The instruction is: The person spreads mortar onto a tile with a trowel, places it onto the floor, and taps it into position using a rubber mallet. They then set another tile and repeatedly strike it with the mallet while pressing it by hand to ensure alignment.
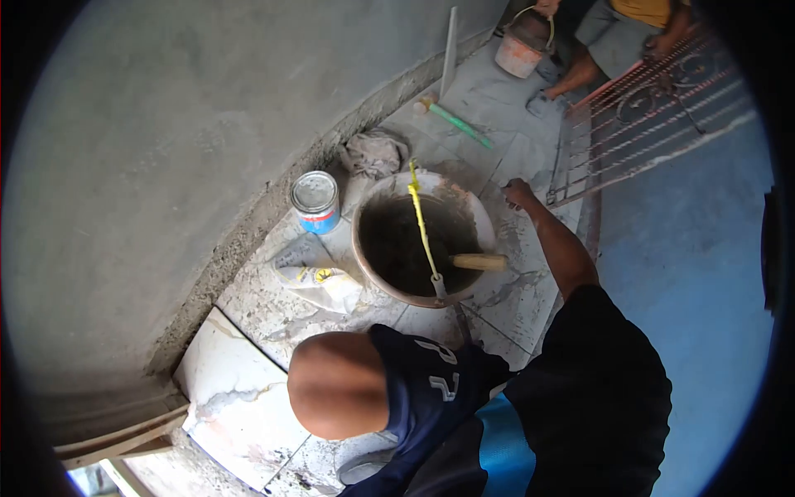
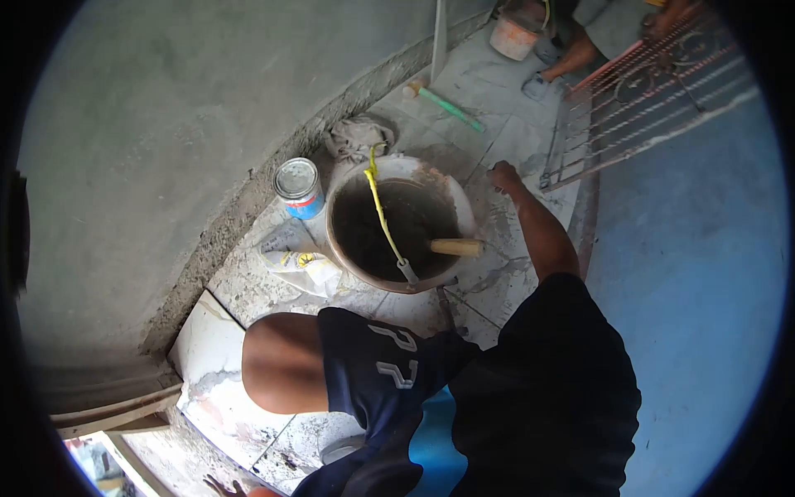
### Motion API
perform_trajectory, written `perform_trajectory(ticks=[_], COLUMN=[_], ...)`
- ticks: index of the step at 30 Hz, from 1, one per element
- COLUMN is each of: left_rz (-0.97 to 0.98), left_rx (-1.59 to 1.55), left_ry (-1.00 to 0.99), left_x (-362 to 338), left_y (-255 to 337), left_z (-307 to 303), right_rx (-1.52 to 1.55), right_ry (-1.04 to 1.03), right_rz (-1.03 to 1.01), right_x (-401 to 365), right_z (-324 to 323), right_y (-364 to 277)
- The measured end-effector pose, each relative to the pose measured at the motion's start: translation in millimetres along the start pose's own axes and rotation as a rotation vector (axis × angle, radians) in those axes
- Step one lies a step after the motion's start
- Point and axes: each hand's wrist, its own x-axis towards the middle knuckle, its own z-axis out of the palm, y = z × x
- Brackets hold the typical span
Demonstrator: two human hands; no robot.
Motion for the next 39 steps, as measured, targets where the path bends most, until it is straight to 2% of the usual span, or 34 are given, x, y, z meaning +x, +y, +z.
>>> perform_trajectory(ticks=[1, 2, 3, 4, 5, 6, 7, 8, 9, 10, 12, 15, 17, 19, 21, 22, 23, 24, 26, 27, 29, 30, 34, 36, 37, 39], left_rz=[0.008, 0.015, 0.037, 0.096, 0.122, -0.222, -0.243, -0.262, -0.329, -0.242, -0.407, -0.337, -0.359, -0.388, -0.127, -0.137, -0.050, -0.062, -0.031, 0.017, 0.007, -0.115, -0.390, -0.487, -0.499, -0.490], left_rx=[0.077, 0.150, 0.216, 0.277, 0.337, 0.267, 0.228, 0.189, 0.255, 0.189, 0.119, 0.188, 0.225, 0.240, 0.310, 0.295, 0.287, 0.291, 0.257, 0.228, 0.205, 0.139, -0.101, -0.182, -0.165, -0.100], left_ry=[-0.039, -0.082, -0.134, -0.198, -0.224, -0.319, -0.271, -0.222, -0.276, -0.162, -0.185, -0.183, -0.176, -0.179, -0.086, -0.087, -0.040, -0.050, -0.124, -0.094, -0.124, -0.160, 0.105, 0.189, 0.218, 0.226], left_x=[6, 9, 5, 8, -24, -37, -42, -43, -65, -49, -46, -50, -43, -39, -32, -26, -23, -16, -9, -10, -13, -18, -42, -43, -43, -45], left_y=[-19, -43, -69, -102, -126, -92, -78, -52, -66, -70, -14, -17, 12, 45, 65, 76, 75, 100, 152, 168, 215, 237, 278, 295, 295, 298], left_z=[-16, -33, -52, -73, -99, -139, -166, -194, -192, -207, -245, -264, -263, -245, -215, -195, -169, -145, -97, -63, -9, 18, 122, 142, 159, 166], right_rx=[-0.168, -0.362, -0.581, -0.614, -0.619, -0.642, -0.666, -1.012, -1.319, -1.349, -1.179, -0.923, -0.741, -0.582, -0.457, -0.424, -0.408, -0.405, -0.424, -0.445, -0.508, -0.529, -0.587, -0.557, -0.528, -0.329], right_ry=[0.021, 0.094, 0.353, 0.423, 0.464, 0.512, 0.577, 1.001, 0.804, 0.694, 0.563, 0.321, 0.059, -0.190, -0.450, -0.600, -0.760, -0.925, -1.204, -1.287, -1.372, -1.380, -1.297, -1.189, -1.200, -1.075], right_rz=[-0.129, -0.170, -0.490, -0.608, -0.717, -0.831, -0.961, -1.089, -0.872, -0.807, -0.859, -1.026, -1.135, -1.208, -1.338, -1.424, -1.530, -1.642, -1.813, -1.868, -1.918, -1.926, -1.915, -1.910, -1.894, -1.858], right_x=[29, 84, 128, 181, 233, 289, 340, 398, 382, 371, 359, 282, 187, 81, -46, -108, -168, -220, -302, -330, -370, -381, -408, -410, -406, -350], right_z=[6, 23, 38, 50, 58, 64, 67, 79, 86, 90, 106, 134, 144, 136, 108, 90, 74, 60, 44, 41, 37, 35, 23, 21, 18, 7], right_y=[0, 10, 22, 17, 17, 18, 38, 40, 9, -10, -62, -135, -184, -235, -274, -288, -300, -310, -324, -328, -333, -335, -339, -335, -329, -312])
